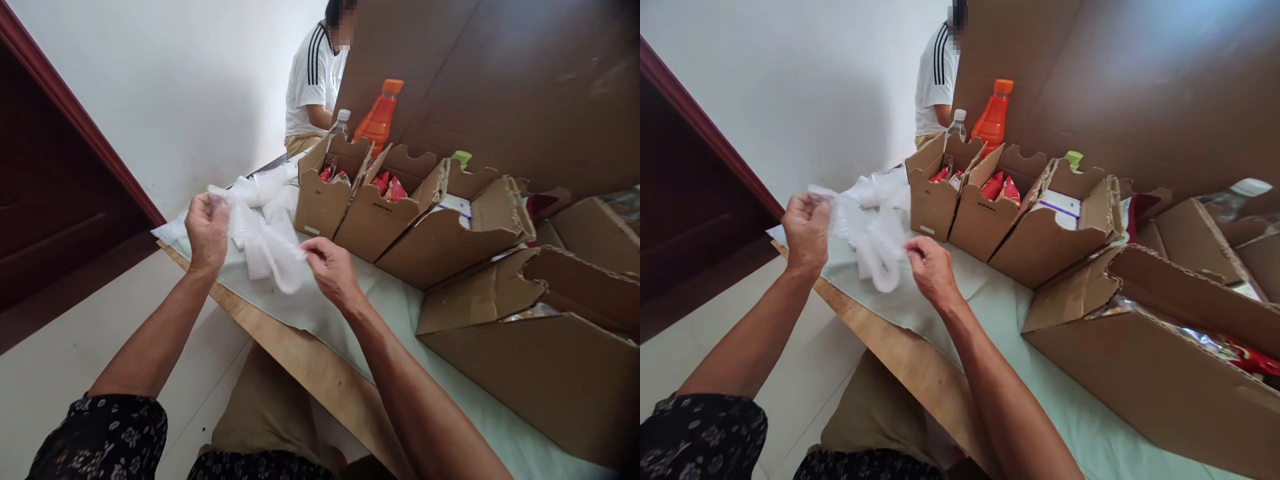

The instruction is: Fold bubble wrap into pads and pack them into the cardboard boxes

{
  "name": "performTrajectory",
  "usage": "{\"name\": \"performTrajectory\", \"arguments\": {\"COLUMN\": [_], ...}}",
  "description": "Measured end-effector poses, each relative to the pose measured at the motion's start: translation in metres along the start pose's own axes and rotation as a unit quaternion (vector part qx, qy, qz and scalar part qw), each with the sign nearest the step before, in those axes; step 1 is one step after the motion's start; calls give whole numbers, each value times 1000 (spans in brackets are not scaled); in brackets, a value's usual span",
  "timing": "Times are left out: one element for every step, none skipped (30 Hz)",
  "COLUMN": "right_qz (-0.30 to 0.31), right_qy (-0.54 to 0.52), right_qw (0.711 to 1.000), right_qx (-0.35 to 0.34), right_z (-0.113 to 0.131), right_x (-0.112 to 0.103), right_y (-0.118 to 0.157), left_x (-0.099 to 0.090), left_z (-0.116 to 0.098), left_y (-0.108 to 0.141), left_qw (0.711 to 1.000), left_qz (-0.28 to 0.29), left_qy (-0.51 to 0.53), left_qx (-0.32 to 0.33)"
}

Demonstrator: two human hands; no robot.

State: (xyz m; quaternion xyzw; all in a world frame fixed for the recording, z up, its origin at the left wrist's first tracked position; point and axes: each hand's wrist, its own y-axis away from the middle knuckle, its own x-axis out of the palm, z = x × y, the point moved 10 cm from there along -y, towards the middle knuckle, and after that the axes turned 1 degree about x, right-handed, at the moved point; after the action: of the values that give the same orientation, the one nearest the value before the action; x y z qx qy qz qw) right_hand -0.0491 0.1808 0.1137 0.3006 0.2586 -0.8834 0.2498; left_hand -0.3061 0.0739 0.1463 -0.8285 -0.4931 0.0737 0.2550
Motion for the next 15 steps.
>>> {"name": "performTrajectory", "arguments": {"right_qz": [12, 22, 31, 37, 40, 44, 47, 49, 51, 52, 50, 46, 40, 30, 17], "right_qy": [-2, -1, 4, 10, 17, 24, 30, 36, 41, 45, 49, 53, 56, 59, 62], "right_qw": [1000, 1000, 999, 999, 999, 999, 998, 998, 998, 997, 997, 997, 997, 998, 998], "right_qx": [-8, -13, -15, -14, -11, -10, -10, -12, -15, -19, -22, -23, -23, -22, -18], "right_z": [2, 1, -3, -8, -15, -21, -26, -29, -31, -31, -31, -31, -30, -30, -30], "right_x": [11, 21, 29, 36, 42, 46, 49, 51, 52, 53, 53, 53, 52, 50, 47], "right_y": [-4, -5, -3, 1, 6, 12, 18, 24, 28, 32, 34, 35, 35, 35, 36], "left_x": [6, 14, 24, 35, 48, 62, 77, 93, 108, 121, 133, 141, 145, 146, 145], "left_z": [1, 2, 2, 1, 0, -1, 1, 5, 11, 18, 26, 33, 39, 45, 50], "left_y": [-5, -8, -9, -9, -8, -5, -1, 2, 4, 6, 6, 3, -1, -7, -14], "left_qw": [998, 991, 981, 966, 947, 926, 903, 879, 855, 836, 825, 828, 844, 866, 888], "left_qz": [26, 55, 86, 117, 148, 179, 211, 241, 267, 289, 305, 311, 306, 294, 276], "left_qy": [-57, -113, -166, -214, -256, -296, -334, -370, -402, -428, -443, -440, -423, -395, -364], "left_qx": [16, 35, 60, 89, 121, 149, 171, 182, 187, 185, 176, 155, 124, 89, 54]}}
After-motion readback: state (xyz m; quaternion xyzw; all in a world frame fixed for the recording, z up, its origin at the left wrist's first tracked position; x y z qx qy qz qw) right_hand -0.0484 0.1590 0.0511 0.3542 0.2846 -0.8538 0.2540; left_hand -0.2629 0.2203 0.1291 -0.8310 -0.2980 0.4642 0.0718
